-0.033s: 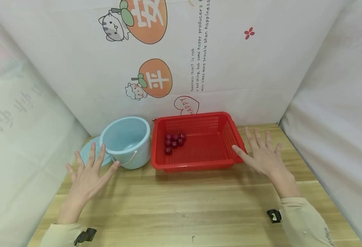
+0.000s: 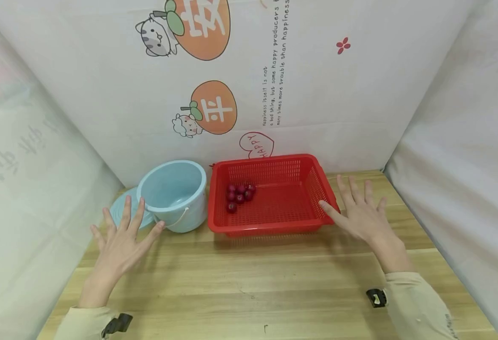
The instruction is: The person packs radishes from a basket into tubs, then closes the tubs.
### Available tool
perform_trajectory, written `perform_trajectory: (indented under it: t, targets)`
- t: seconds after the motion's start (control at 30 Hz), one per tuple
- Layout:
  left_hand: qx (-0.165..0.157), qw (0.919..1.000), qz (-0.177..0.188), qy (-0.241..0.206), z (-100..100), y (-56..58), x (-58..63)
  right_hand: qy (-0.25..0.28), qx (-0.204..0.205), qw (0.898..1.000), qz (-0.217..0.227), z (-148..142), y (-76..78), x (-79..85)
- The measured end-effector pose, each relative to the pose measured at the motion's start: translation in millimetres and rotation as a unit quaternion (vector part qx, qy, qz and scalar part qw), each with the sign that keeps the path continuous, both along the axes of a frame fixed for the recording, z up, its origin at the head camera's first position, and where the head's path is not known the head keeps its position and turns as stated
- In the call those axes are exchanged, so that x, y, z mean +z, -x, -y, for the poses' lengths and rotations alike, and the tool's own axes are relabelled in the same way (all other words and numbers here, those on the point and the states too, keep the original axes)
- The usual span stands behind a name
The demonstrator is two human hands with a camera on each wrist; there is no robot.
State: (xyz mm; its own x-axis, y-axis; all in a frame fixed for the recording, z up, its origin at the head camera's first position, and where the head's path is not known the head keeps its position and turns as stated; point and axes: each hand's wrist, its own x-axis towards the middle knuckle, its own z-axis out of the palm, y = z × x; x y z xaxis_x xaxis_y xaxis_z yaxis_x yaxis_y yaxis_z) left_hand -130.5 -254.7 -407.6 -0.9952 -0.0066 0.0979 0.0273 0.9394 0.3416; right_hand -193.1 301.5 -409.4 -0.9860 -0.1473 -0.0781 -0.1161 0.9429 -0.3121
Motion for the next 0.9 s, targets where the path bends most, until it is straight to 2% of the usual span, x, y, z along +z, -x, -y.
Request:
perform_trajectory:
  t: [0.17,0.3,0.5,0.7,0.77,0.9]
  targets:
    - [0.003,1.0,-0.005,-0.002,3.1,2.9,0.1,0.002,0.003,1.0,-0.004,1.8,5.5,-0.4]
    - [0.014,0.9996,-0.026,-0.002,4.4,6.9,4.9,0.006,0.006,1.0,-0.02,3.4,10.0,1.7]
    - [0.03,0.9986,-0.005,-0.044,3.8,18.6,12.3,0.029,0.037,0.997,-0.061,13.0,18.5,12.2]
    - [0.042,0.9969,-0.042,-0.051,-1.7,32.8,3.1,0.067,0.107,0.984,-0.126,29.8,26.5,20.1]
    - [0.044,0.9959,-0.054,-0.058,-3.9,35.3,-0.7,0.077,0.116,0.982,-0.129,37.0,29.3,21.1]
    - [0.043,0.9946,-0.06,-0.073,-5.3,37.0,-3.2,0.087,0.11,0.984,-0.107,55.7,39.7,25.6]
